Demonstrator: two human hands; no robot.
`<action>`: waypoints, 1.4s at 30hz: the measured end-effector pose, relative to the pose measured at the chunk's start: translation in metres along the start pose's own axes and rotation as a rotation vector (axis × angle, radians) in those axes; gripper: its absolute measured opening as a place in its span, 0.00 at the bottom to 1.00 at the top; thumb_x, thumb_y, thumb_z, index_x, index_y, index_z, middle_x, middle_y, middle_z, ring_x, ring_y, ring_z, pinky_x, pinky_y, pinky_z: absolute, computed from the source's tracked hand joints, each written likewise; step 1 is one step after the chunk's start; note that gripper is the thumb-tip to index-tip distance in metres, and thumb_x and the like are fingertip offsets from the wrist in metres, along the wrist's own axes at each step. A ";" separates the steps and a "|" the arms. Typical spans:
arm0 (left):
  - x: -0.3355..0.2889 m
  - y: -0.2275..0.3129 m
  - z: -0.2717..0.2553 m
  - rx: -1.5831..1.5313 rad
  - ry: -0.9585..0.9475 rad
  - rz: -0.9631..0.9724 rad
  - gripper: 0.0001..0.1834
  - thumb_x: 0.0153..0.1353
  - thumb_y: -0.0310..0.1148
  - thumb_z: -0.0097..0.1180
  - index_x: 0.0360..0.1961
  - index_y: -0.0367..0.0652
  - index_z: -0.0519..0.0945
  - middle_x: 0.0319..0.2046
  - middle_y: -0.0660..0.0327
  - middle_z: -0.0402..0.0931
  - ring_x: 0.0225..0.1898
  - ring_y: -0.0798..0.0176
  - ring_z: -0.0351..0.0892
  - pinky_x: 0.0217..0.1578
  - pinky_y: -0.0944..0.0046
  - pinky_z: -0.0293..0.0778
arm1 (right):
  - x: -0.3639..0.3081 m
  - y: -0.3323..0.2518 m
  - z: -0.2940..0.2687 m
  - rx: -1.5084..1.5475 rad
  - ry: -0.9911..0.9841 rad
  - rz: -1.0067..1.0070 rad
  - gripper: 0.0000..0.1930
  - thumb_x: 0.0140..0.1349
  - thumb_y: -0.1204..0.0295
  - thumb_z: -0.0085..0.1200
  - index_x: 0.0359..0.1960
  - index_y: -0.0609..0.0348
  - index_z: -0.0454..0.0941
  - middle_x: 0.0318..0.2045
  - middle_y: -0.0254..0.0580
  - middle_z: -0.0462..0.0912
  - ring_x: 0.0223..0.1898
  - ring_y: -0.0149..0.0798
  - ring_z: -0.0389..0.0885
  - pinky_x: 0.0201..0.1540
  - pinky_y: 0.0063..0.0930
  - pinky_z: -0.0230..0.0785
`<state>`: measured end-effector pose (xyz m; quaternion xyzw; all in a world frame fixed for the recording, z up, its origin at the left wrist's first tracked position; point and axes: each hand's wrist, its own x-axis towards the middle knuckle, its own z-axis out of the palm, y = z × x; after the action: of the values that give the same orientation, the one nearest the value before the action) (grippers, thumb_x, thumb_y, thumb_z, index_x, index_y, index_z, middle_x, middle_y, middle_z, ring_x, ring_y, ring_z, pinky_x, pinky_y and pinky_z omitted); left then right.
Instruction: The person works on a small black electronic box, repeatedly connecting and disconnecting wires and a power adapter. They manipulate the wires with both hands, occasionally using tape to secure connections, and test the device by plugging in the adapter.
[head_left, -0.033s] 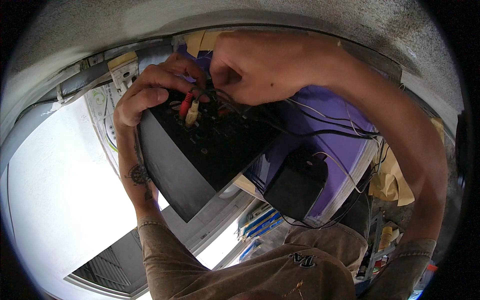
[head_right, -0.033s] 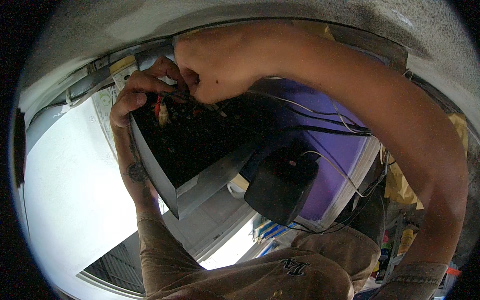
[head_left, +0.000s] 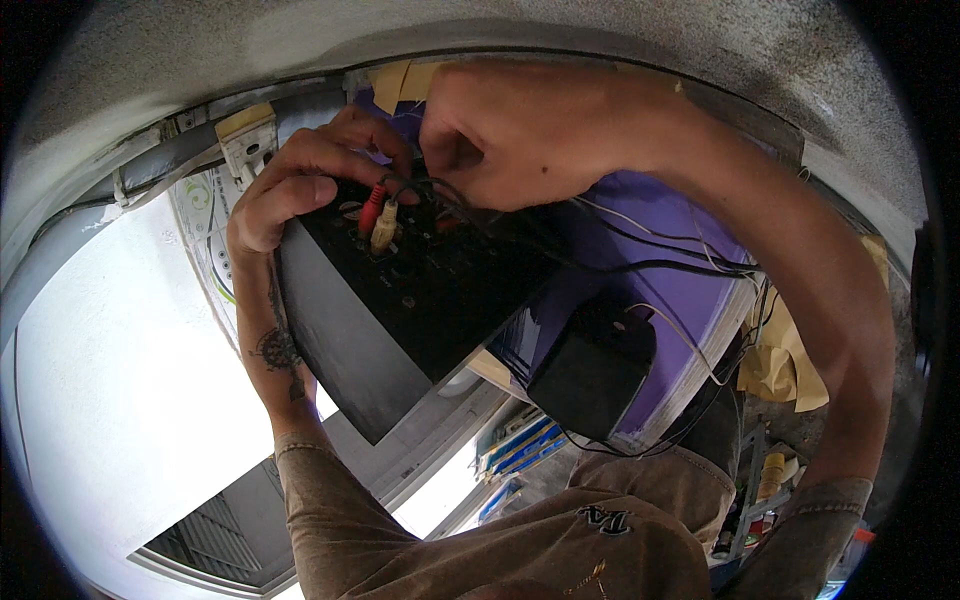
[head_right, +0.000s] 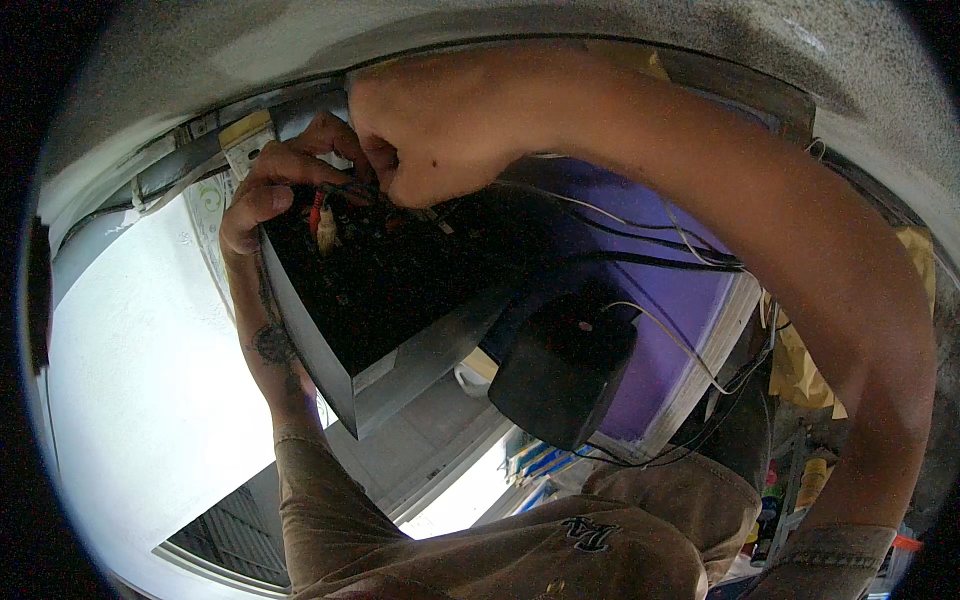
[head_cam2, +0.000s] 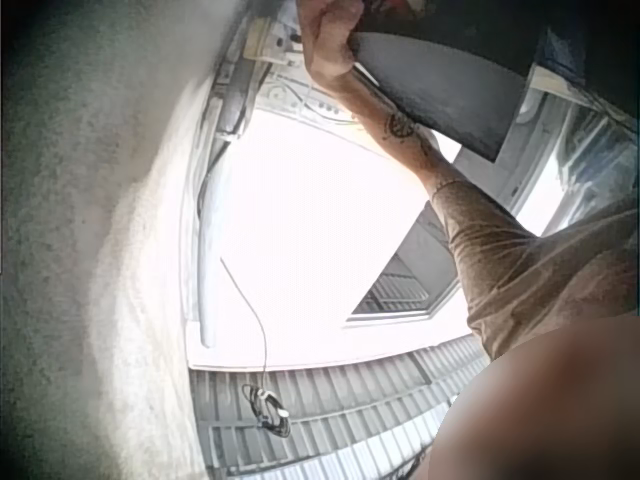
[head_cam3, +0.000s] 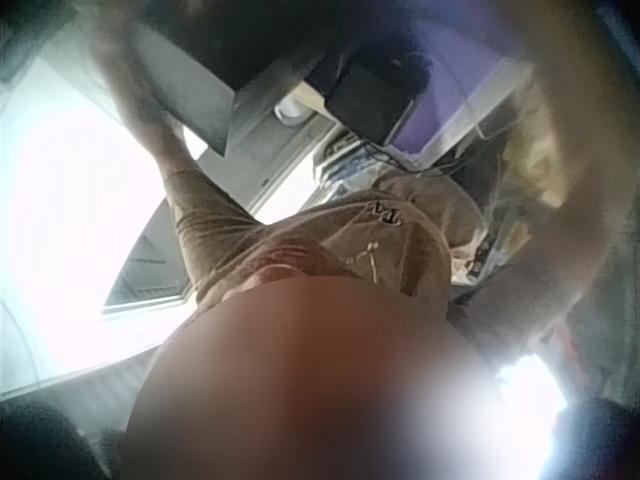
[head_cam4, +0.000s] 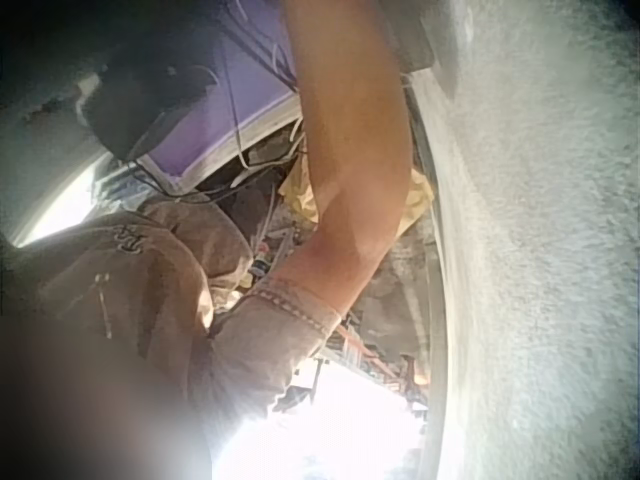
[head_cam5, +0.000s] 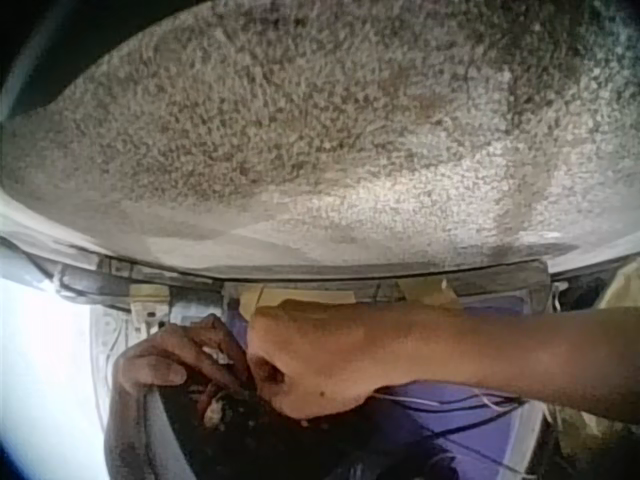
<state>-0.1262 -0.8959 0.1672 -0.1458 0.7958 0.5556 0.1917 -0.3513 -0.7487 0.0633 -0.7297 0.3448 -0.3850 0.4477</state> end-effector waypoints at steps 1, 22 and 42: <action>0.000 0.000 0.000 0.001 0.001 -0.003 0.35 0.51 0.50 0.50 0.45 0.31 0.90 0.47 0.38 0.82 0.53 0.43 0.75 0.60 0.50 0.64 | 0.000 0.001 0.001 -0.007 0.008 0.003 0.11 0.61 0.70 0.61 0.39 0.66 0.88 0.29 0.47 0.88 0.31 0.40 0.88 0.36 0.36 0.78; 0.000 0.004 -0.001 0.025 -0.021 -0.028 0.35 0.51 0.51 0.51 0.45 0.30 0.90 0.46 0.36 0.82 0.51 0.41 0.78 0.57 0.50 0.66 | 0.010 0.016 0.007 0.169 -0.027 -0.047 0.10 0.60 0.72 0.67 0.37 0.68 0.89 0.27 0.42 0.89 0.29 0.29 0.84 0.34 0.28 0.76; 0.000 0.001 -0.005 -0.008 -0.040 -0.019 0.32 0.52 0.48 0.52 0.45 0.30 0.90 0.47 0.35 0.81 0.50 0.41 0.78 0.57 0.49 0.66 | 0.013 0.017 0.008 0.251 0.004 0.002 0.15 0.55 0.65 0.75 0.35 0.66 0.90 0.26 0.41 0.88 0.27 0.32 0.85 0.32 0.28 0.76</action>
<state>-0.1275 -0.9000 0.1699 -0.1431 0.7882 0.5596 0.2124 -0.3407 -0.7621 0.0486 -0.6670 0.2956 -0.4259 0.5352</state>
